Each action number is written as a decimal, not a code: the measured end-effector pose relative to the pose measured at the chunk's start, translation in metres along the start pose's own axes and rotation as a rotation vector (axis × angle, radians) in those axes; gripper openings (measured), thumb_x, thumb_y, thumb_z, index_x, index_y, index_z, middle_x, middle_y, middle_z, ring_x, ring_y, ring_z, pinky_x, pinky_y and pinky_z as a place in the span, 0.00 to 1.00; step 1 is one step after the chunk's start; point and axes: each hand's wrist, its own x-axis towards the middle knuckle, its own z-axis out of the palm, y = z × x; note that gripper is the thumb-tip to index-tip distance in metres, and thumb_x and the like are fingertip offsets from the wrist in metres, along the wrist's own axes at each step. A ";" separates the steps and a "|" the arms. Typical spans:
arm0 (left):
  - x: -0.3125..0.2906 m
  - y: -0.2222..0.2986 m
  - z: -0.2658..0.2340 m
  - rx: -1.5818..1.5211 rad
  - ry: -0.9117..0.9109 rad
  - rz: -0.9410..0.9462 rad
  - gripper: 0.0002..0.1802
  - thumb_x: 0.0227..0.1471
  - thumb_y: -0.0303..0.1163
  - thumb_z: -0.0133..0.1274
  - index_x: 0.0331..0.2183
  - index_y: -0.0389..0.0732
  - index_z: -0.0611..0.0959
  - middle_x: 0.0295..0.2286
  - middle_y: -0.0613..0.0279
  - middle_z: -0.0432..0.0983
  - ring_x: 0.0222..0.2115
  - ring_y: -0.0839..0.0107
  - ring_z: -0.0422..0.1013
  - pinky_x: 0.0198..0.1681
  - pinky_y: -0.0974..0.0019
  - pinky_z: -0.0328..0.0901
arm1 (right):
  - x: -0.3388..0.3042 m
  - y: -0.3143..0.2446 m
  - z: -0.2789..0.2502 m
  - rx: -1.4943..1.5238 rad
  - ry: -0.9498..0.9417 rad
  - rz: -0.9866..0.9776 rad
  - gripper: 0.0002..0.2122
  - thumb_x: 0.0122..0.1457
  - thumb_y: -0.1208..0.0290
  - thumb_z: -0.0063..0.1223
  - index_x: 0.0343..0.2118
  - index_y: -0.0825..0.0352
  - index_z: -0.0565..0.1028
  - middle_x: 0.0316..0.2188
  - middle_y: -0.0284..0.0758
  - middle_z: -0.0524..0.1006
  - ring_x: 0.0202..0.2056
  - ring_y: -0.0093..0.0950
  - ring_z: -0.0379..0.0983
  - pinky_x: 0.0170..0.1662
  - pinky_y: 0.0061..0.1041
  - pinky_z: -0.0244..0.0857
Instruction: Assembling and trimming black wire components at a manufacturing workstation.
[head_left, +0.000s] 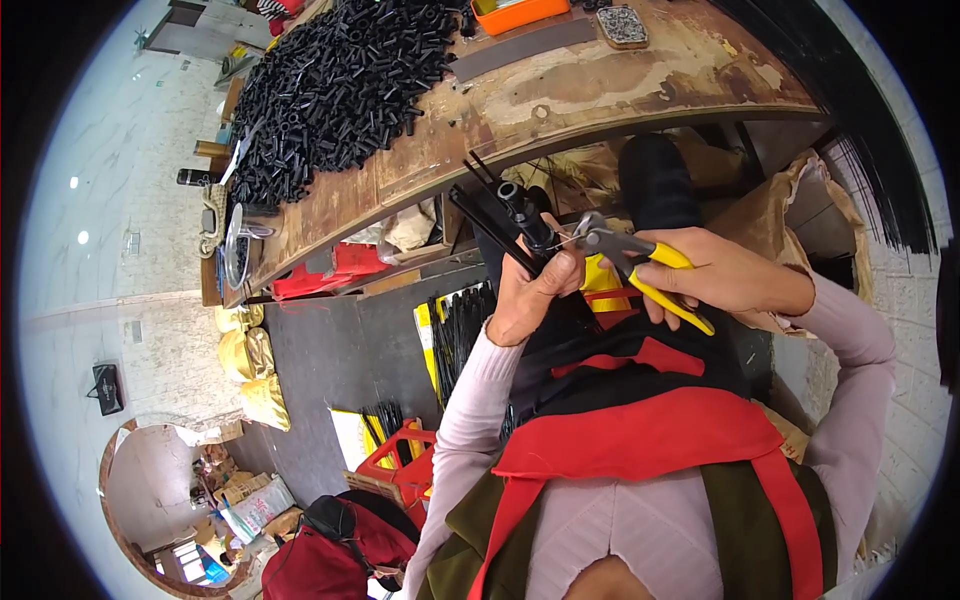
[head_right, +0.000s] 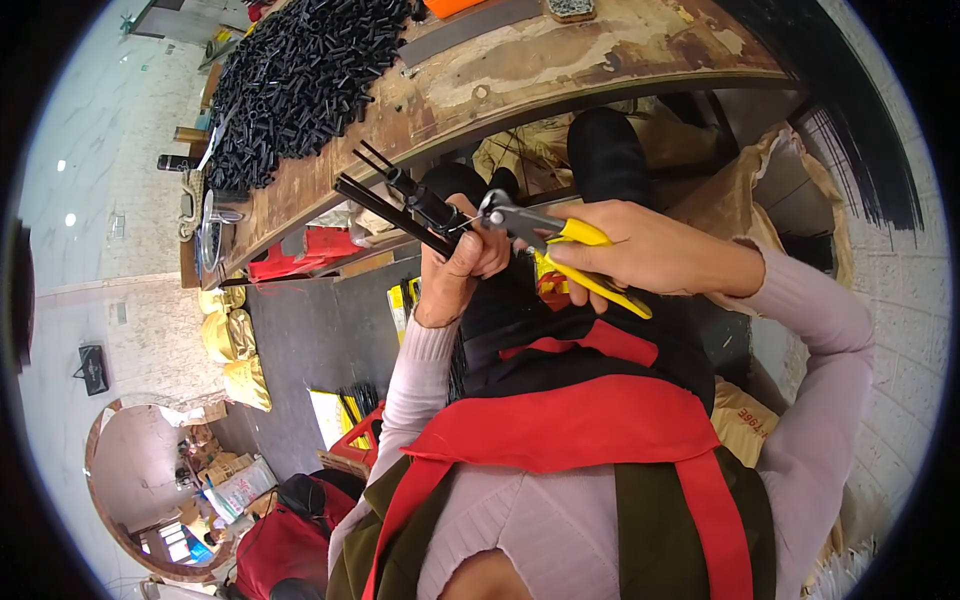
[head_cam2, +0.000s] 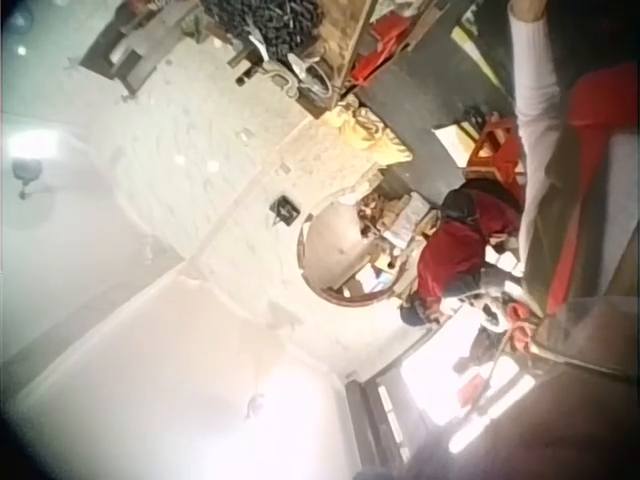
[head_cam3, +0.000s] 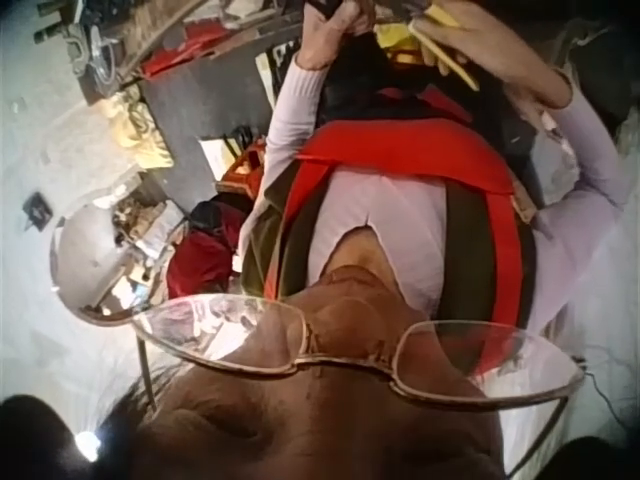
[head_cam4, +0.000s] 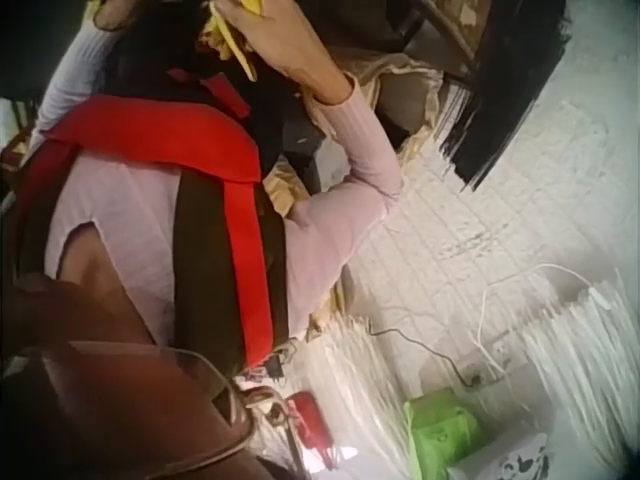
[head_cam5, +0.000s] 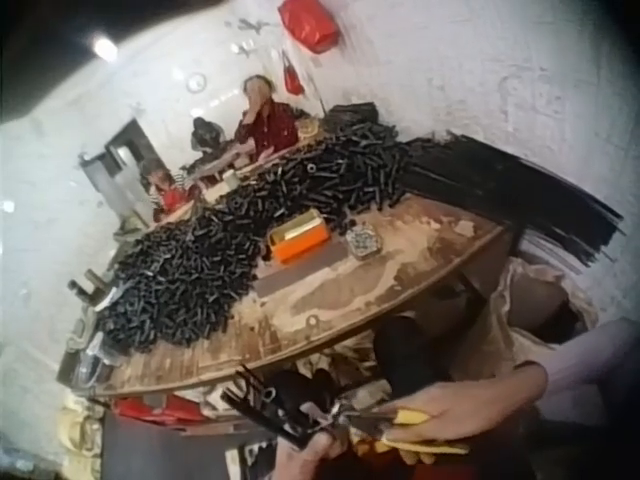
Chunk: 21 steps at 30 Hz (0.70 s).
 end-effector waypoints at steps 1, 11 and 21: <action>0.000 -0.001 0.000 0.002 0.000 -0.001 0.18 0.58 0.43 0.54 0.32 0.42 0.65 0.16 0.69 0.56 0.15 0.80 0.51 0.19 0.73 0.48 | 0.002 -0.003 -0.001 0.002 0.000 -0.001 0.16 0.67 0.62 0.42 0.49 0.69 0.69 0.25 0.35 0.78 0.23 0.21 0.75 0.27 0.20 0.66; 0.001 -0.006 -0.001 -0.077 -0.044 -0.062 0.19 0.56 0.42 0.56 0.33 0.41 0.65 0.19 0.69 0.59 0.17 0.80 0.53 0.21 0.73 0.49 | -0.005 -0.034 -0.028 -0.132 -0.150 0.165 0.17 0.68 0.62 0.42 0.52 0.70 0.68 0.27 0.37 0.79 0.24 0.20 0.75 0.25 0.18 0.65; -0.005 -0.005 -0.005 -0.096 0.006 -0.058 0.19 0.56 0.41 0.57 0.36 0.38 0.68 0.21 0.68 0.63 0.20 0.80 0.56 0.22 0.74 0.51 | 0.014 0.037 0.030 -0.087 0.125 -0.266 0.12 0.68 0.67 0.41 0.46 0.70 0.68 0.25 0.33 0.78 0.24 0.20 0.74 0.28 0.21 0.66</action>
